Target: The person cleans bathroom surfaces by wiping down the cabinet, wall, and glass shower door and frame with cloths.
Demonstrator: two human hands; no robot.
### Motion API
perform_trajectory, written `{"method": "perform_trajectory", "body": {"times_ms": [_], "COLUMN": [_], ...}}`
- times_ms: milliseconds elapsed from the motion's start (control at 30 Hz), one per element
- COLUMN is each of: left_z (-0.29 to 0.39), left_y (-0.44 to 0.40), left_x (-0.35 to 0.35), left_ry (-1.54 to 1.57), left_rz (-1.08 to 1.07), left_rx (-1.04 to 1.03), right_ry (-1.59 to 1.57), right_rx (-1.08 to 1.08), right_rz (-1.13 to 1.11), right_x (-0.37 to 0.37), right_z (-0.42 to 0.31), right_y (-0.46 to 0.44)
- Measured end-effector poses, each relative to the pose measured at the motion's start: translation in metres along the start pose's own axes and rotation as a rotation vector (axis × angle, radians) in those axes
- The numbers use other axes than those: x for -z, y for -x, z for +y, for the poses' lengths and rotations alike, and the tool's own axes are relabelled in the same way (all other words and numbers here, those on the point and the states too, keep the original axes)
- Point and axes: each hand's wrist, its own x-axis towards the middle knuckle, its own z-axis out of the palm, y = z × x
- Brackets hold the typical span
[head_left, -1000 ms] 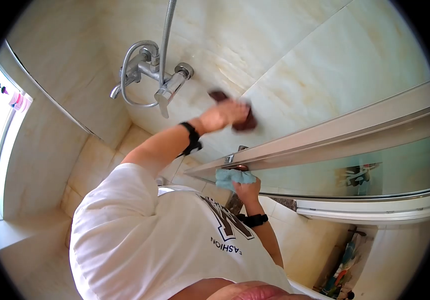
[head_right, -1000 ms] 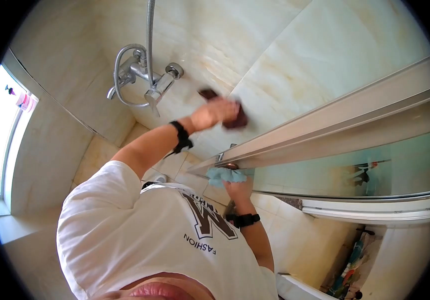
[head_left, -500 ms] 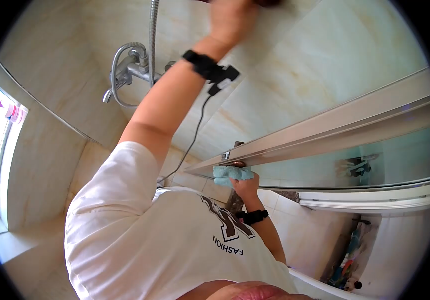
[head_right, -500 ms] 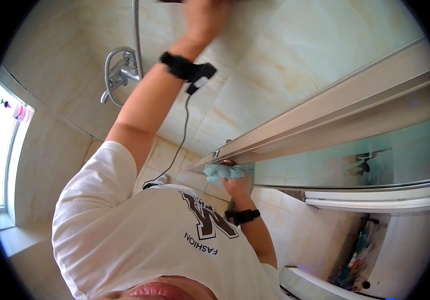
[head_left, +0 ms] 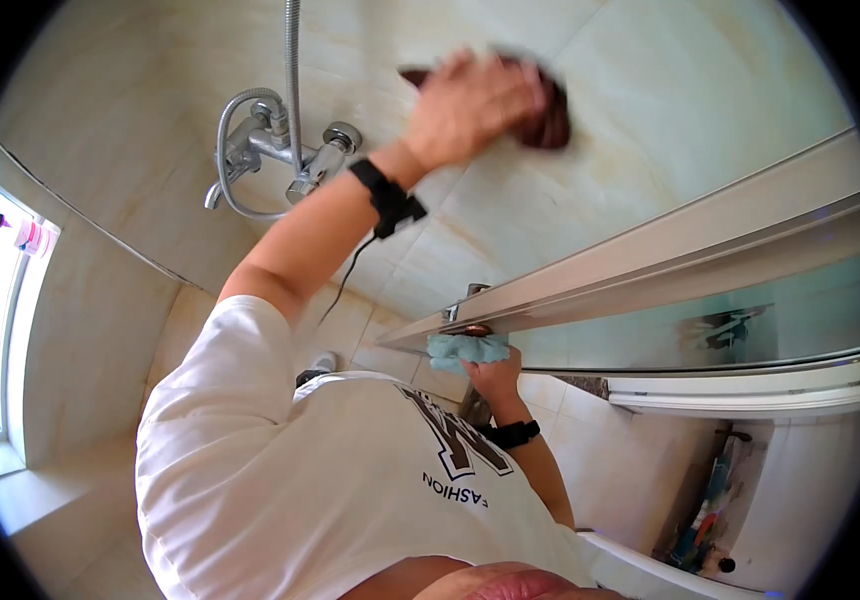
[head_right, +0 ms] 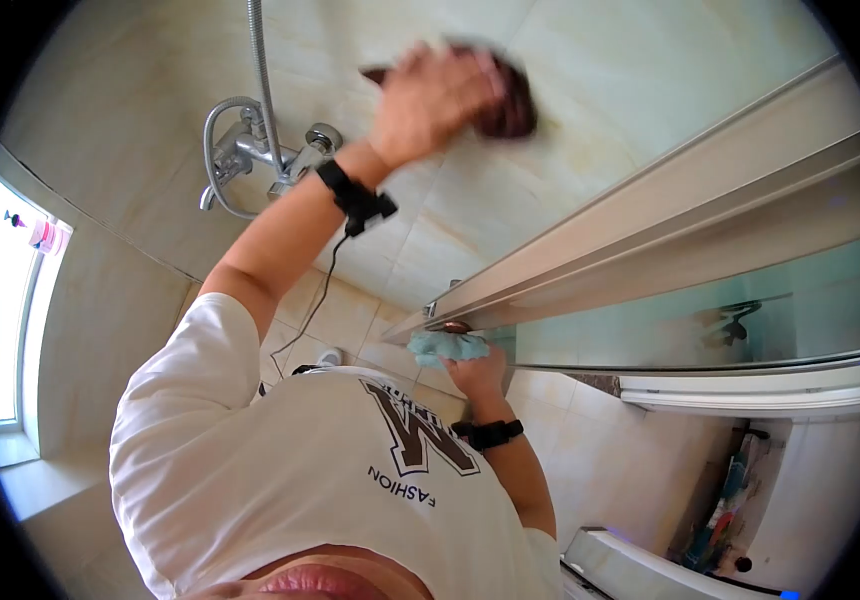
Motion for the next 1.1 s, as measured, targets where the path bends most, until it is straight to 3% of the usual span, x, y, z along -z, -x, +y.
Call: {"method": "perform_trajectory", "body": {"times_ms": [67, 133, 200, 233, 367, 400, 433, 467, 600, 633, 667, 767, 867, 933, 1000, 1033, 1100], "left_z": [-0.031, -0.022, -0.019, -0.017, 0.009, 0.012, 0.009, 0.002, -0.024, -0.011, -0.017, 0.013, 0.048, 0.056, 0.052, 0.046, 0.035], "left_y": [-0.028, -0.041, -0.016, -0.003, 0.089, 0.097, 0.102, 0.084, -0.013, -0.039, -0.046, -0.034, 0.034, 0.086, 0.092, 0.085, 0.027], "left_x": [0.007, 0.030, 0.012, -0.003, -0.026, -0.020, -0.015, -0.011, 0.017, 0.040, 0.029, 0.009, -0.030, -0.044, -0.038, -0.044, -0.023], "left_ry": [-0.048, -0.191, -0.066, -0.079, -0.018, 0.001, -0.100, -0.094, -0.165, -0.080, -0.021, -0.027, 0.164, 0.141, 0.174, 0.133, 0.091], "left_rz": [0.206, 0.201, 0.176, 0.286, 0.034, -0.002, -0.193, -0.186, 0.308, 0.239, 0.281, 0.044, -0.073, -0.301, -0.513, -0.366, -0.038], "left_rx": [0.334, 0.427, 0.408, 0.438, 0.395, 0.350, 0.362, 0.353, 0.546, 0.589, 0.458, 0.231, -0.115, -0.430, -0.484, -0.520, -0.266], "right_ry": [0.031, -0.015, 0.005, 0.027, 0.005, 0.007, 0.010, 0.016, 0.032, 0.038, 0.038, 0.035, 0.028, 0.052, 0.089, 0.119, 0.066], "right_rx": [0.061, 0.027, 0.028, 0.029, 0.027, 0.033, 0.038, 0.032, 0.055, 0.046, 0.044, 0.019, 0.006, 0.066, 0.056, 0.052, 0.007], "right_rz": [0.043, 0.069, 0.084, 0.101, 0.108, 0.080, 0.056, 0.065, 0.067, 0.047, 0.046, 0.045, 0.022, 0.117, 0.123, 0.134, 0.080], "right_x": [0.000, 0.003, -0.001, -0.003, -0.004, -0.005, -0.006, -0.006, 0.000, 0.000, 0.001, 0.006, 0.005, -0.004, -0.003, -0.005, -0.004], "right_z": [0.000, -0.005, -0.002, -0.001, 0.002, 0.004, 0.007, 0.008, 0.005, 0.005, 0.004, 0.002, 0.004, 0.012, 0.010, 0.011, 0.011], "right_y": [-0.003, -0.007, -0.006, -0.006, -0.002, 0.000, -0.001, -0.005, -0.009, -0.010, -0.012, -0.016, -0.019, -0.015, -0.009, -0.012, -0.015]}}
